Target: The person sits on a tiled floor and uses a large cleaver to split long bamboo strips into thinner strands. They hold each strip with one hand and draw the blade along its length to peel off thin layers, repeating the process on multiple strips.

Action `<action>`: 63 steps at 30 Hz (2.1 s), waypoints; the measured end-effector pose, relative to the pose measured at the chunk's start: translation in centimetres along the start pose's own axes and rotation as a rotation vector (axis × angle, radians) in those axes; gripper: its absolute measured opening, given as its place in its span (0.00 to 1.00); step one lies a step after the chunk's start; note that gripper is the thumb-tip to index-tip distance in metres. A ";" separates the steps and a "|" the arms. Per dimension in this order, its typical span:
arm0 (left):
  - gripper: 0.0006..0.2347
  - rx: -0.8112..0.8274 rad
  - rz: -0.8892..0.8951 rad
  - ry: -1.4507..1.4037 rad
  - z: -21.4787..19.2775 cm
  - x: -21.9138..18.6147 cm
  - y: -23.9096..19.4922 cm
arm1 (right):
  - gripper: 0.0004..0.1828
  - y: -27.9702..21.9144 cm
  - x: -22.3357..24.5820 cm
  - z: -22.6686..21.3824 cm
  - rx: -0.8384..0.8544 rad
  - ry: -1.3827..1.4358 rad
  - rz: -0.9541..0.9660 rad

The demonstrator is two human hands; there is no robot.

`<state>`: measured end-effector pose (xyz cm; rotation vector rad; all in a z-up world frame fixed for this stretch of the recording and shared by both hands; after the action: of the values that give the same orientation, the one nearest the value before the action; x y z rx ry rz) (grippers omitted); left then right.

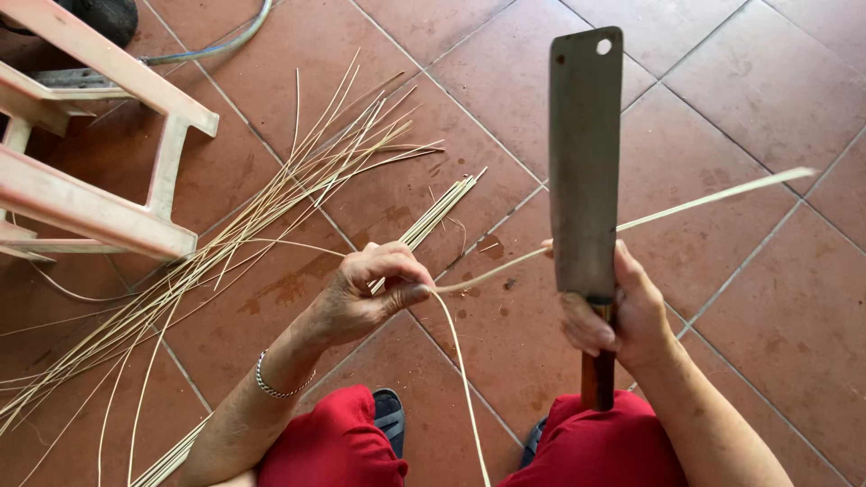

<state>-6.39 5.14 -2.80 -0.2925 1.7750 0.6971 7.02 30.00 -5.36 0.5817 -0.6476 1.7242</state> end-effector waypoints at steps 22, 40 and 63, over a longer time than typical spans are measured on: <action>0.06 -0.061 -0.415 -0.274 -2.6 10.9 -1.1 | 0.34 2.0 3.1 -5.0 -0.385 -0.304 -0.151; 0.06 -0.081 -0.420 -0.300 -4.2 14.7 -2.0 | 0.31 2.7 3.2 -6.6 -0.430 -0.314 -0.163; 0.05 -0.275 -0.445 -0.238 -1.1 11.3 0.6 | 0.45 1.8 3.5 -1.9 -0.252 -0.330 -0.240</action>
<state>-11.14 6.64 -12.99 -0.7353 1.3245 0.6206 4.40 33.38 -4.56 0.7398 -0.9706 1.3088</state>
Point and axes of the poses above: each hand's wrist, its own y-axis towards the middle knuckle, its own z-axis out of the palm, x = y × z, the point moved 6 cm from there along y, towards the middle knuckle, and after that the axes turned 3 degrees about -y, right-handed, at the moved point
